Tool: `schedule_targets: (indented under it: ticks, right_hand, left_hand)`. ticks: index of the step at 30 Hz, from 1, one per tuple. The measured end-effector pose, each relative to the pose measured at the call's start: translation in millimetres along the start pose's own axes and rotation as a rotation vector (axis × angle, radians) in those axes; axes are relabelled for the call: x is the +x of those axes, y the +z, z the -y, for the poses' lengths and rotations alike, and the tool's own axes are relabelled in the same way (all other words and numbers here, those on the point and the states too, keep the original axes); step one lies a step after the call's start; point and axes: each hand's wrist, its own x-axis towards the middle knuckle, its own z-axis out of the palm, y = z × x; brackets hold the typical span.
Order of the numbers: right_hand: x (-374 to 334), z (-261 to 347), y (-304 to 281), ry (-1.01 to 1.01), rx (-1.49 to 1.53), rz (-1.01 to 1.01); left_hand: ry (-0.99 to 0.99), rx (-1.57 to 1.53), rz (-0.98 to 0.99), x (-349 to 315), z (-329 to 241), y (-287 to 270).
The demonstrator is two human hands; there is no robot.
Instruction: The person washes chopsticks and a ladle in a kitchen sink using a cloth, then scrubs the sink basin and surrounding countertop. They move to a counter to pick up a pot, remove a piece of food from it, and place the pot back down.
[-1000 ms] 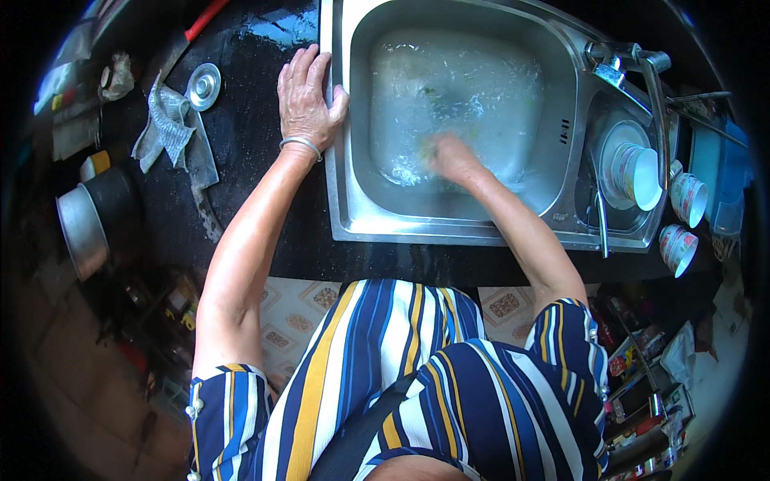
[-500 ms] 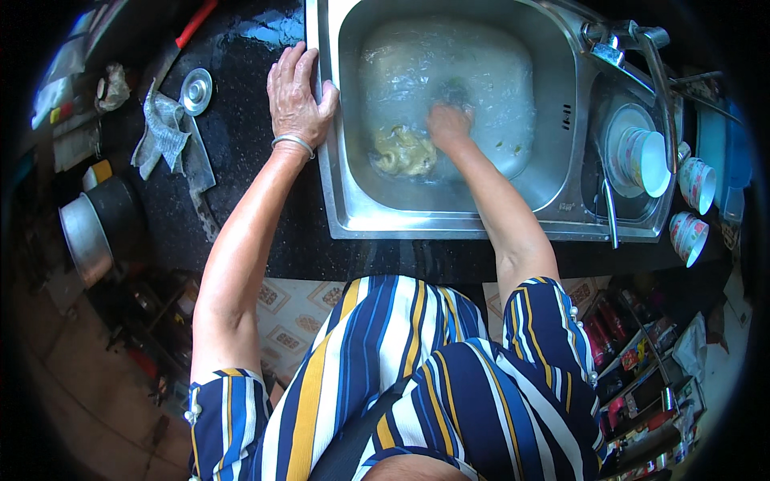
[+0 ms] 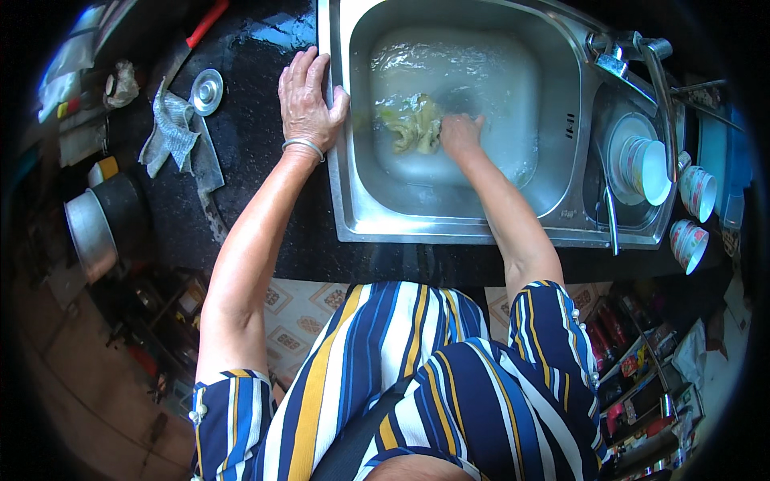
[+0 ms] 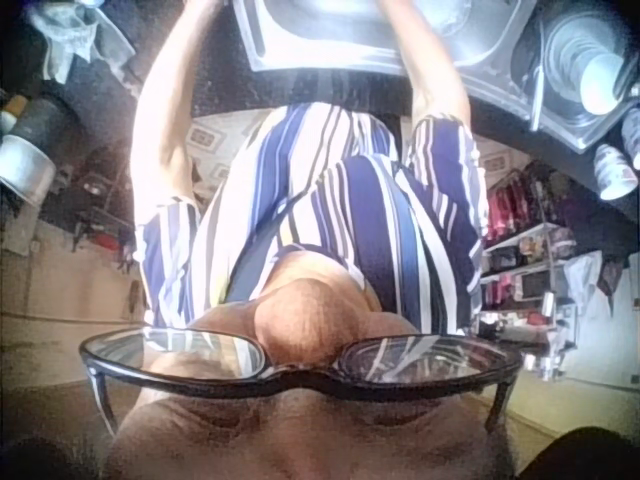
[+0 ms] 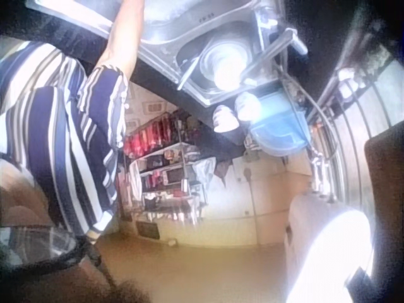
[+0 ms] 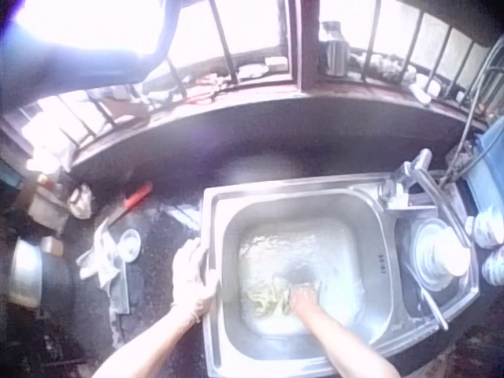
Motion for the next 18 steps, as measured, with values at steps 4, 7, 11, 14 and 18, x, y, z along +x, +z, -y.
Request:
schedule_targets:
  ticks: [4, 7, 11, 14, 18]
  right_hand:
    - [-4.1, 6.5, 16.6, -0.024, 0.057, -0.278]
    - [-15.5, 39.9, 13.2, -0.040, 0.376, -0.321]
    - [-2.3, 42.0, -18.4, -0.312, 0.792, 0.196]
    - [37.8, 11.5, -12.8, -0.001, 0.958, -0.059]
    - [13.4, 59.3, 1.9, 0.034, 0.526, -0.394]
  left_hand:
    - [0.012, 0.010, -0.004, 0.9, 0.0, -0.2]
    - [0.009, 0.008, -0.007, -1.0, 0.5, 0.6]
    - [-0.005, 0.001, 0.004, 1.0, 0.3, 0.4]
    - [-0.002, 0.003, 0.005, 1.8, -4.0, -1.2]
    - [-0.006, 0.014, 0.011, 0.7, -2.1, -0.2]
